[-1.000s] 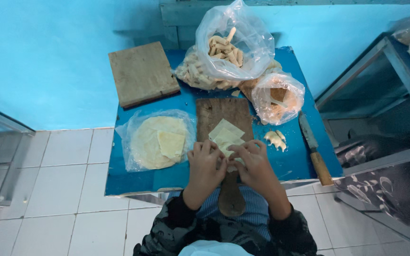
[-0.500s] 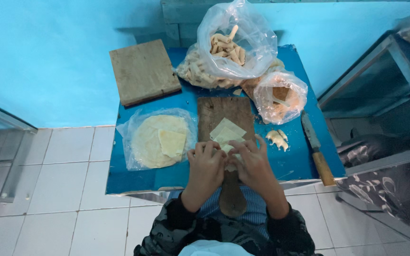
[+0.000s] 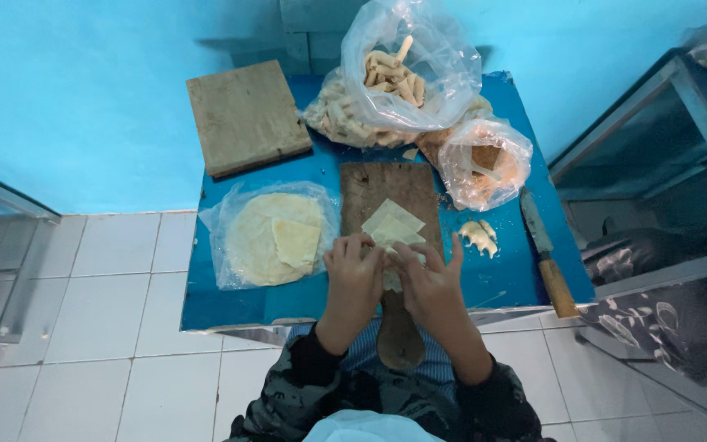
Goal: The person sits at a small table and assembles filled pastries. They take square dough wrappers, spoon filling from a plastic bag onto a wrapper, fold the wrapper over the filling into a triangle, and place the folded pastry on a wooden board with others.
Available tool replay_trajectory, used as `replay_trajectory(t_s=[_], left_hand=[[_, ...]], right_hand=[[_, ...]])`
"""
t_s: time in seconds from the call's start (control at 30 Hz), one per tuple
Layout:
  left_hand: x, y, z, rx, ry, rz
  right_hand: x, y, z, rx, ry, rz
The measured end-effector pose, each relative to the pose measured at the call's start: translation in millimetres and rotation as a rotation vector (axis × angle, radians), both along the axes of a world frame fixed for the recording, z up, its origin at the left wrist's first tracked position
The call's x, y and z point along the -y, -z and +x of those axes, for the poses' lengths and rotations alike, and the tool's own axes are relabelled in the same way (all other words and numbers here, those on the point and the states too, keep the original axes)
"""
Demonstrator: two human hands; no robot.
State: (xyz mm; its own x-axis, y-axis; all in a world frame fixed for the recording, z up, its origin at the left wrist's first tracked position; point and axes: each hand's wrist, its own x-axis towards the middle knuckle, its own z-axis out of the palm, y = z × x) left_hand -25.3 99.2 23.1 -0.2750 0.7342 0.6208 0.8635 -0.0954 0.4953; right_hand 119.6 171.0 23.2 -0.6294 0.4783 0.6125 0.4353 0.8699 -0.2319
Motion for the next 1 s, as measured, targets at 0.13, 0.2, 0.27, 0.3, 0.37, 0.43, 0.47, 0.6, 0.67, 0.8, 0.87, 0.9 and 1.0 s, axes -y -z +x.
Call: replay_trajectory(t_s=[0.13,0.2,0.27,0.3,0.37,0.43,0.47,0.6,0.67,0.8,0.87,0.9,1.0], left_hand=[[-1,1,0,0.064,-0.031,0.07],[1,1,-1,0.075,-0.035,0.076],[3,-2,-3,0.065,-0.038,0.09],[4,-3,-3,0.062,-0.046,0.095],[6,-7,-5,0.058,-0.064,0.104],[9,-12,-6,0.098,-0.01,0.1],[10,-15,-5,0.119,0.018,0.097],[16,-23,0,0.243,0.127,0.145],[17,-26,2,0.28,0.152,0.126],[16,-29,6,0.301,0.156,0.125],[16,-30,6,0.291,0.158,0.139],[17,-30,6,0.281,0.158,0.143],[19,-32,5,0.261,0.163,0.155]], right_hand=[[-10,-5,-11,0.057,0.008,0.065],[-16,-8,-16,0.057,0.002,0.045],[-22,-12,-21,0.033,-0.018,0.016],[-24,-13,-21,-0.007,-0.001,-0.029],[-27,-13,-19,-0.087,0.032,-0.12],[-28,-11,-15,-0.271,0.092,-0.453],[-28,-9,-12,-0.36,0.122,-0.621],[-27,-4,2,-0.641,-0.245,-1.074],[-24,-4,10,-0.645,-0.252,-1.195],[-14,-7,15,-0.66,-0.323,-1.218],[-11,-10,15,-0.665,-0.332,-1.23],[-10,-11,15,-0.669,-0.324,-1.235],[-8,-15,16,-0.678,-0.293,-1.243]])
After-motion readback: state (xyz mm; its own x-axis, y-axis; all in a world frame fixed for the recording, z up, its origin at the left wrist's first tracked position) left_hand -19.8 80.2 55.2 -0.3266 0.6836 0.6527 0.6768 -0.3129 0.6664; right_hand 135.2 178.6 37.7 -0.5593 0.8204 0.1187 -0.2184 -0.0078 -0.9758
